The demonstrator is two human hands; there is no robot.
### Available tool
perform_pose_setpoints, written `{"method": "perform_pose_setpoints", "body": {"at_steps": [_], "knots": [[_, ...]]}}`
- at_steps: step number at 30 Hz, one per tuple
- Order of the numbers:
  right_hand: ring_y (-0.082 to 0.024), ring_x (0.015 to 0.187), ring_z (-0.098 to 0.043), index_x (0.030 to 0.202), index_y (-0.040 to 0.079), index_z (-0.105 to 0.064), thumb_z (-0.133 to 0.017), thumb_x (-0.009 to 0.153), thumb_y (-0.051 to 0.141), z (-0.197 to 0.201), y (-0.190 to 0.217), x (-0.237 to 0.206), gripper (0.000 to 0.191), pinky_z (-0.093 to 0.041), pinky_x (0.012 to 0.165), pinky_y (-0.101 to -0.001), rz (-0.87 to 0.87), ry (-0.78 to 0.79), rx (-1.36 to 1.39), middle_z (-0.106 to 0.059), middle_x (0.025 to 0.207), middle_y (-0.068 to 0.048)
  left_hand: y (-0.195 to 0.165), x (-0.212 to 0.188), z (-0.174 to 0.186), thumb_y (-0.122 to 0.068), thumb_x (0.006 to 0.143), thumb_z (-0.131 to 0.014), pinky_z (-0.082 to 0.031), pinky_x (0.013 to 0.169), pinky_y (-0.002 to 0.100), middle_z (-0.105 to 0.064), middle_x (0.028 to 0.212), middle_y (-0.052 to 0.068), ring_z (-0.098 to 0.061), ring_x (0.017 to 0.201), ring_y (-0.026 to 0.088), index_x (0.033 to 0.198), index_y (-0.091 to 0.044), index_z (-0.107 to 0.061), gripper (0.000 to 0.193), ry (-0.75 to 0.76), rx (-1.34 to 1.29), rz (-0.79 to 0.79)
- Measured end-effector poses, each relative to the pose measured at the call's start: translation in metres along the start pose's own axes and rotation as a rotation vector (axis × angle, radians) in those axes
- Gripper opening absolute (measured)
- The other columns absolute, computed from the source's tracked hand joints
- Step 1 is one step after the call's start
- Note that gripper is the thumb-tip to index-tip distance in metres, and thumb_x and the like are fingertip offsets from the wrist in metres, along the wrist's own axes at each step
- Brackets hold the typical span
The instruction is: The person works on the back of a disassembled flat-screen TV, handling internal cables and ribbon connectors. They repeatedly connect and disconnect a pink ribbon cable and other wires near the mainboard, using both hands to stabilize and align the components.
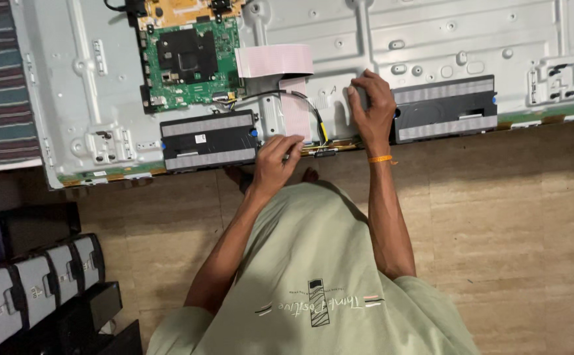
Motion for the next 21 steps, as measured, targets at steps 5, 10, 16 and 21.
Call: {"method": "perform_pose_setpoints", "body": {"at_steps": [5,10,16,21], "knots": [[-0.035,0.126,-0.065,0.108,0.0,-0.073,-0.074,0.098,0.009,-0.002,0.0,0.0,0.013,-0.052,0.104,-0.0443,0.006,0.0,-0.005,-0.073,0.11,-0.015,0.038,-0.046,-0.035,-0.029,0.101,-0.068,-0.057,0.069,0.034,-0.077,0.086,0.011,-0.074,0.075,0.021,0.103,-0.002,-0.076,0.028,0.359,-0.13,0.409],[-0.035,0.126,-0.065,0.108,0.0,-0.074,-0.074,0.098,0.008,-0.004,-0.001,-0.002,0.013,-0.052,0.103,-0.0443,0.006,-0.005,-0.004,-0.073,0.111,-0.015,0.074,-0.083,-0.095,-0.035,0.099,-0.067,-0.057,0.079,0.033,-0.077,0.101,0.012,-0.07,0.089,0.018,0.117,-0.001,-0.071,0.038,0.532,-0.658,0.738],[-0.035,0.126,-0.065,0.107,0.0,-0.074,-0.075,0.098,0.008,-0.005,-0.004,-0.002,0.012,-0.052,0.103,-0.0444,0.007,-0.008,-0.009,-0.073,0.11,-0.016,0.092,-0.086,-0.124,-0.032,0.098,-0.071,-0.055,0.101,0.039,-0.074,0.121,0.015,-0.07,0.118,0.026,0.12,0.003,-0.063,0.042,0.295,-1.333,0.949],[-0.035,0.127,-0.064,0.107,0.001,-0.075,-0.075,0.098,0.008,-0.006,-0.005,-0.005,0.012,-0.052,0.104,-0.0454,0.007,-0.009,-0.022,-0.074,0.109,-0.015,0.088,-0.08,-0.125,-0.024,0.1,-0.072,-0.055,0.099,0.04,-0.073,0.118,0.019,-0.07,0.118,0.03,0.117,0.002,-0.065,0.031,0.163,-1.387,0.978]]}}
Point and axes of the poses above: each hand's wrist, its own x-axis towards the middle knuckle, its own z-axis out of the back of the hand, y = z × x, the point moved 4 cm from there along x, towards the middle knuckle
